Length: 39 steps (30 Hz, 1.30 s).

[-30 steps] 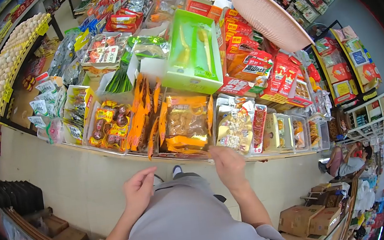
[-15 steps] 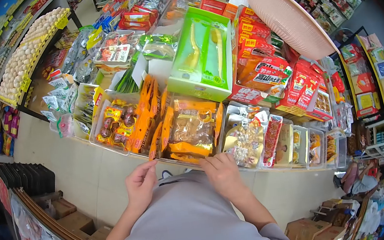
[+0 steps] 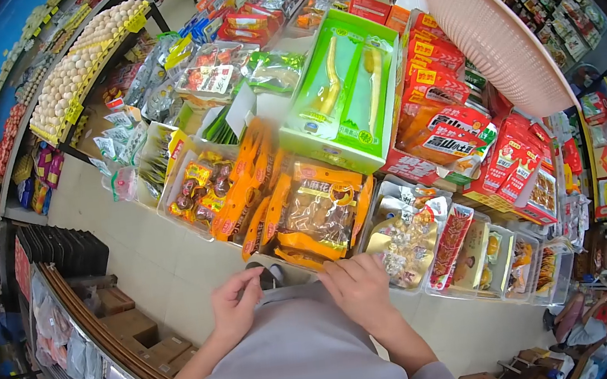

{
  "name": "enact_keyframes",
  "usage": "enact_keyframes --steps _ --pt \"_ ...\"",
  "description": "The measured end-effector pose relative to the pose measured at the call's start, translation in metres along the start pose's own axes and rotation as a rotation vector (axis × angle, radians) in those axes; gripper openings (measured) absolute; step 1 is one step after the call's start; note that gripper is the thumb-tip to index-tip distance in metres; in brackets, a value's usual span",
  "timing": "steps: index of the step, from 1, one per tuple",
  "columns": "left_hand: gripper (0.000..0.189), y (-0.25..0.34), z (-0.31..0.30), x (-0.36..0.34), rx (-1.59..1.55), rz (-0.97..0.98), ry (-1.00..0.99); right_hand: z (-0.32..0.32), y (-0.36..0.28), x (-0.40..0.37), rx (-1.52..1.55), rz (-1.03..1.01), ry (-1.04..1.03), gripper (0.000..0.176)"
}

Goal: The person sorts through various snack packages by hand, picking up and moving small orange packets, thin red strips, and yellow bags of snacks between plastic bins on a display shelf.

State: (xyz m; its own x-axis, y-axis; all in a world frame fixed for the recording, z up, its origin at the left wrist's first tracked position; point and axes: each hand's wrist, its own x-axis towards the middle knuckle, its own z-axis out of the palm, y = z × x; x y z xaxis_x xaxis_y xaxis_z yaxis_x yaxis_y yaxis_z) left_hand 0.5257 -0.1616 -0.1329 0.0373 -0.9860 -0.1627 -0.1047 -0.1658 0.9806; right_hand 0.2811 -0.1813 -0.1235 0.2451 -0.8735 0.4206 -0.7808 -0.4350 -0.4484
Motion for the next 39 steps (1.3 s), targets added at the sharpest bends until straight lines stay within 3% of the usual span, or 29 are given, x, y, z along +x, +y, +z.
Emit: enact_keyframes --steps 5,8,15,23,26,30,39 --pt "0.019 -0.006 -0.001 0.014 -0.011 0.081 -0.014 0.004 -0.013 0.024 -0.042 0.033 -0.002 0.042" --pt "0.019 -0.003 -0.012 0.029 -0.017 0.165 -0.066 0.022 -0.023 0.037 -0.104 -0.01 -0.141 0.057" --pt "0.019 -0.011 -0.083 0.057 -0.004 0.205 -0.055 0.057 -0.05 0.053 -0.335 0.157 -0.289 0.076" --pt "0.02 -0.016 -0.16 0.107 -0.029 0.243 -0.153 0.064 -0.08 0.059 -0.454 0.428 -0.323 0.064" --pt "0.02 -0.017 -0.18 0.118 -0.01 0.229 -0.22 0.076 -0.088 0.062 -0.496 0.466 -0.237 0.064" --pt "0.02 -0.018 -0.193 0.13 0.023 0.217 -0.349 0.077 -0.107 0.067 -0.395 0.535 -0.059 0.05" --pt "0.021 -0.009 -0.184 0.138 0.113 0.303 -0.456 0.104 -0.143 0.067 -0.445 0.427 0.263 0.031"
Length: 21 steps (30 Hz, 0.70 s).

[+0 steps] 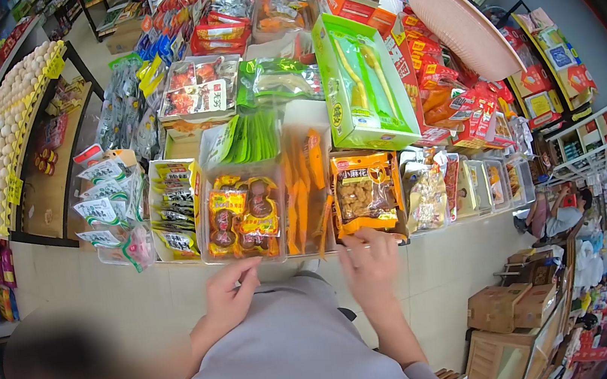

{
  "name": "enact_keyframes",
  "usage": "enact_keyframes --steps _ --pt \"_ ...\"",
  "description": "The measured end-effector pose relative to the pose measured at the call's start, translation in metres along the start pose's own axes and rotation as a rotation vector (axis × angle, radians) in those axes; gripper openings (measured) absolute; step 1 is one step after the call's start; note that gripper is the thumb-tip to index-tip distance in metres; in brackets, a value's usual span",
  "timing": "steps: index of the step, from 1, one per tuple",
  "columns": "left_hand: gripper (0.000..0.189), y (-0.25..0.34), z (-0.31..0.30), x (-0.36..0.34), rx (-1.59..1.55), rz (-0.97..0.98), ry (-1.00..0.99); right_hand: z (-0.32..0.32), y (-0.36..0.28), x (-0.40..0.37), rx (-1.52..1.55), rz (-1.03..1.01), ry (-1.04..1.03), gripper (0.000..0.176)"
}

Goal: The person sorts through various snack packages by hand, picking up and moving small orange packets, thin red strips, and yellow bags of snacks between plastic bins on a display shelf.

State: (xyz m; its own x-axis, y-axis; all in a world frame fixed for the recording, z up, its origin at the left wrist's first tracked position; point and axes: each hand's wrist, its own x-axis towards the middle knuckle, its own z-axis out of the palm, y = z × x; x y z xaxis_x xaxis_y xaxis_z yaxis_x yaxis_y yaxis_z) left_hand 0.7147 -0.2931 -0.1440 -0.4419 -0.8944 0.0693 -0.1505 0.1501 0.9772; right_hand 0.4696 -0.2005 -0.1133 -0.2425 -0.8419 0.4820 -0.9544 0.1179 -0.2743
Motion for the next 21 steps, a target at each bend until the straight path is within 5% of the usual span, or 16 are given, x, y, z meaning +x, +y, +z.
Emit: enact_keyframes --steps 6,12,21 --pt "0.021 0.006 0.006 0.002 0.042 0.007 0.048 0.035 -0.015 0.032 -0.181 0.06 -0.163 0.011" --pt "0.02 0.002 0.019 -0.006 -0.01 -0.067 0.154 0.043 0.004 0.053 -0.084 -0.115 0.035 0.014" --pt "0.02 0.009 0.031 -0.003 -0.003 -0.067 0.217 0.042 0.001 0.064 0.013 -0.117 -0.006 0.029"
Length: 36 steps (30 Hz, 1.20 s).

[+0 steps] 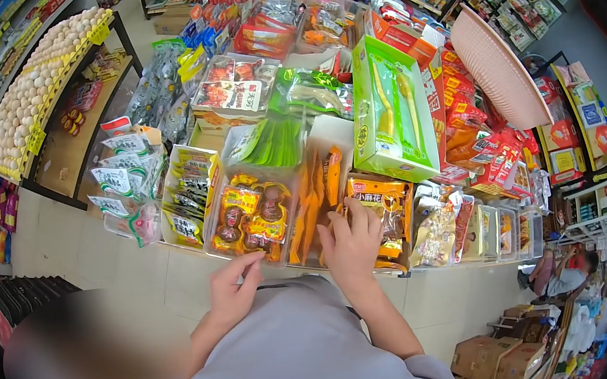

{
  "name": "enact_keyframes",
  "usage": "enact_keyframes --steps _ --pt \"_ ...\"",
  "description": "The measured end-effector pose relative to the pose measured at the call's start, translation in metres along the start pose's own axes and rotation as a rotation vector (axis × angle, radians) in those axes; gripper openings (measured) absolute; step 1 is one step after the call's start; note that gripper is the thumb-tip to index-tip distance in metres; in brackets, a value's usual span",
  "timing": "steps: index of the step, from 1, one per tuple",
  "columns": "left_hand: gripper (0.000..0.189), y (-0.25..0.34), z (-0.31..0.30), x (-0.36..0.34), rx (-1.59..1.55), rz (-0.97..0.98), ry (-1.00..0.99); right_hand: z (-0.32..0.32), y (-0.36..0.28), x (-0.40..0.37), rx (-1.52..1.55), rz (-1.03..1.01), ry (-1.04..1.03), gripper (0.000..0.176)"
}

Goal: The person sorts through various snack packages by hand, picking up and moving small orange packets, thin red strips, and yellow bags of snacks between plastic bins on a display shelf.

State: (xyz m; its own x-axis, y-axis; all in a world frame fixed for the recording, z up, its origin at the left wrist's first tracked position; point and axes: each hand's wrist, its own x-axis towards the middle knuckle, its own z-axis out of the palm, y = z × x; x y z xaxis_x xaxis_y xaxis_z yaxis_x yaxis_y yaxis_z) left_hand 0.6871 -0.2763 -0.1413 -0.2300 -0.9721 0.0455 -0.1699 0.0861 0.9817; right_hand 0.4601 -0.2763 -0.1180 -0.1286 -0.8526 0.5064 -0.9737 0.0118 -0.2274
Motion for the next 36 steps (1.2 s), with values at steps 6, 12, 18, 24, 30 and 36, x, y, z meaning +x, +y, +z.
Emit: enact_keyframes --steps 6,12,18,24,30,36 --pt "0.02 0.001 0.002 0.004 0.021 0.038 -0.009 -0.009 -0.012 0.002 0.097 -0.041 -0.141 0.035" --pt "0.019 -0.001 0.001 0.004 0.012 0.048 -0.001 -0.008 0.005 -0.005 -0.017 0.027 -0.106 0.036" --pt "0.018 -0.004 0.003 0.006 0.018 0.048 -0.009 -0.006 -0.007 0.001 0.036 0.006 -0.112 0.028" --pt "0.019 -0.004 0.004 0.006 0.02 0.048 -0.032 0.007 -0.001 -0.009 0.035 -0.051 -0.096 0.013" --pt "0.019 -0.003 0.006 0.006 0.016 0.042 -0.025 -0.015 0.006 -0.02 0.063 -0.052 -0.155 0.012" --pt "0.018 -0.003 0.011 0.006 0.009 0.051 -0.024 -0.003 0.011 -0.012 0.021 -0.039 -0.054 0.012"
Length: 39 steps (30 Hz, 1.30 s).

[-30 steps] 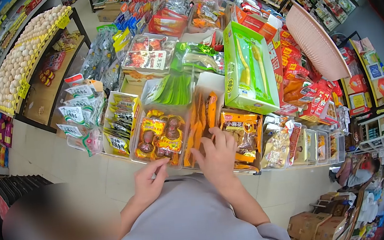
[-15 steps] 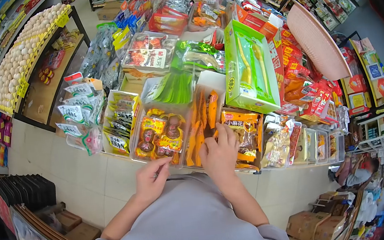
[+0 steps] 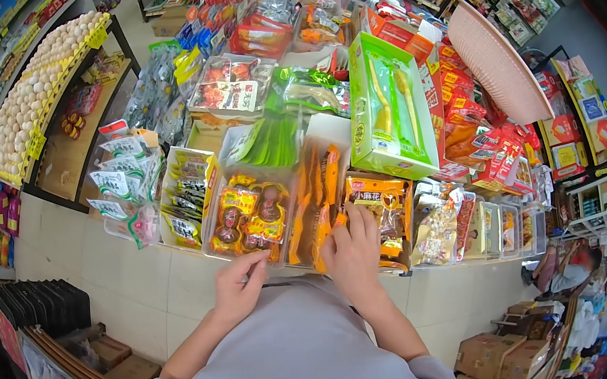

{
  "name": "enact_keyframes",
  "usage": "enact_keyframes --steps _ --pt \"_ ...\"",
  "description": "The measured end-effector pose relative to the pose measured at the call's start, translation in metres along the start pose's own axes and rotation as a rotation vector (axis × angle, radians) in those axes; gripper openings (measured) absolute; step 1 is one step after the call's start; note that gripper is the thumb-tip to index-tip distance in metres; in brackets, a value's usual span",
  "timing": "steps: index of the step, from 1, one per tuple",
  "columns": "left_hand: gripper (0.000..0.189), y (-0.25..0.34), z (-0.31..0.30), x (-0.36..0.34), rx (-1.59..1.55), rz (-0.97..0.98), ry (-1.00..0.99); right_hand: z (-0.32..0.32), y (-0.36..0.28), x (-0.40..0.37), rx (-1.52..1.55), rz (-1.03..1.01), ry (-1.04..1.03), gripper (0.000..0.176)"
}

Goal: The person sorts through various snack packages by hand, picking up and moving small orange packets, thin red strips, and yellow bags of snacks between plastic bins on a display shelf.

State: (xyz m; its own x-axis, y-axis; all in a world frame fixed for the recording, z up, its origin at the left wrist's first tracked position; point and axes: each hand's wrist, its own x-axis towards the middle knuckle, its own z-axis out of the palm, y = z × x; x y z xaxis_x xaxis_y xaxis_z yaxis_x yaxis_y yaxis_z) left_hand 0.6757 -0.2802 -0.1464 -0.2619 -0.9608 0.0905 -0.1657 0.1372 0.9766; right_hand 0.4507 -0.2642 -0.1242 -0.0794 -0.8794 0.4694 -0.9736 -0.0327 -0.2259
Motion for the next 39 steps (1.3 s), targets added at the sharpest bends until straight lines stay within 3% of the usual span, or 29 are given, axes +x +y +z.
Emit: enact_keyframes --steps 9,15,28,29,35,39 --pt "0.018 0.0 -0.002 -0.002 0.014 -0.004 0.0 0.005 -0.002 0.004 0.018 0.033 0.033 0.017" --pt "0.019 0.001 -0.005 -0.003 0.022 -0.022 0.003 -0.003 -0.006 0.007 0.157 0.074 0.039 0.031" --pt "0.019 -0.002 0.004 0.001 0.017 -0.03 -0.046 -0.074 0.069 -0.029 0.045 0.294 0.258 0.021" --pt "0.019 -0.002 0.005 0.002 0.015 -0.026 -0.053 -0.082 0.072 -0.032 0.074 0.355 0.222 0.021" --pt "0.02 0.001 0.014 0.007 0.022 0.014 -0.106 -0.108 0.075 -0.045 0.128 0.171 -0.195 0.022" --pt "0.019 0.005 0.021 0.008 0.036 0.004 -0.1 -0.084 0.084 -0.058 0.08 0.119 -0.222 0.017"
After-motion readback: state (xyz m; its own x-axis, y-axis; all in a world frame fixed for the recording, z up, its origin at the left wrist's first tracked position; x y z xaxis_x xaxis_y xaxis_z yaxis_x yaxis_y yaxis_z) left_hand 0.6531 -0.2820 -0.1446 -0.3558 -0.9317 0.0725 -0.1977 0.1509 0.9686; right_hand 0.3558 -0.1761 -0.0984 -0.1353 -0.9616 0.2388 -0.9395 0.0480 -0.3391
